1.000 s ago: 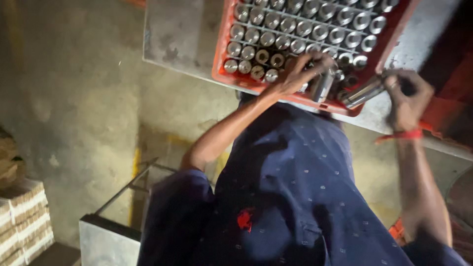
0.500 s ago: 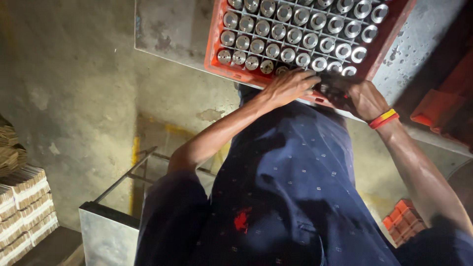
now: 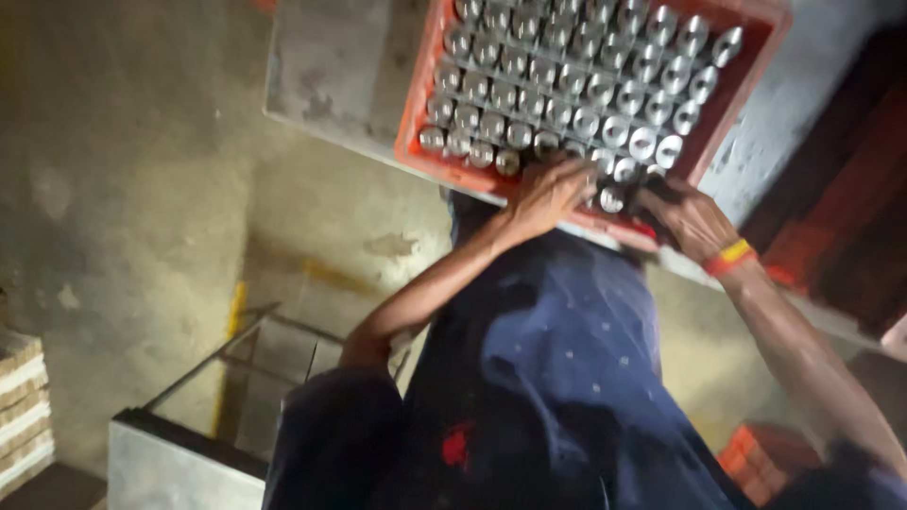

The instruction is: The person repeatedly picks small metal cylindrical parts from a red crate and places them into two metal buckets. The person also occasionally rearranges the parts within the crate to keep them organized.

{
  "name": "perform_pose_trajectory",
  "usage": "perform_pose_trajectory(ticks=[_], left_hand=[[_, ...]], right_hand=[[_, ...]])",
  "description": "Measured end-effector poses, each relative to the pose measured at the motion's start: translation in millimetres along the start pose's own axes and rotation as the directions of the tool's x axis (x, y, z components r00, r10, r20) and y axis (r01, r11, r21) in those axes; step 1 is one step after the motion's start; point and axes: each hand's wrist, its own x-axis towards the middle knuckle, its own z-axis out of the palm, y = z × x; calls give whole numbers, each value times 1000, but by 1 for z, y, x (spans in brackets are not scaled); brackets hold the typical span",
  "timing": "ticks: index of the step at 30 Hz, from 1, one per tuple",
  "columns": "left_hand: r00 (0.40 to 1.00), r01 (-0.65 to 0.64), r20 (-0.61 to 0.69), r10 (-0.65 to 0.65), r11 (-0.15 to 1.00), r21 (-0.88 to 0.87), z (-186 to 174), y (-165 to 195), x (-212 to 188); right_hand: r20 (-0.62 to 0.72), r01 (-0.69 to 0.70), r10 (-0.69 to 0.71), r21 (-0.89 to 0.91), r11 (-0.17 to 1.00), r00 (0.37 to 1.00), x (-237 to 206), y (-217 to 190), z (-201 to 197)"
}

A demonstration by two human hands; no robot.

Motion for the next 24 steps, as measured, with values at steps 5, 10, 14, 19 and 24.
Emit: perform_pose_trajectory(ticks=[5,10,14,19,24], left_hand=[[998,44,-32,-51,980,-195,-13,20,-15],[880,290,-279,-384,900,-324,-47,30,-32],[790,356,-417,-451,889,-287,-76,43,-63],[676,455,-555,-485,867,-203,-83,52,-111],[591,520,-575,-566,812,-265,-67,59,-144]], right_hand=[[52,-475,511,461,750,858,-47,10,-61],[-71,-229,593,880,416,802,-45,3,-22],[152,-511,532,580,635,833,-39,-25,-5],[51,-240,236,90,967,970,-28,-33,-1],[14,-85,84,39,996,996,-1,-21,1]])
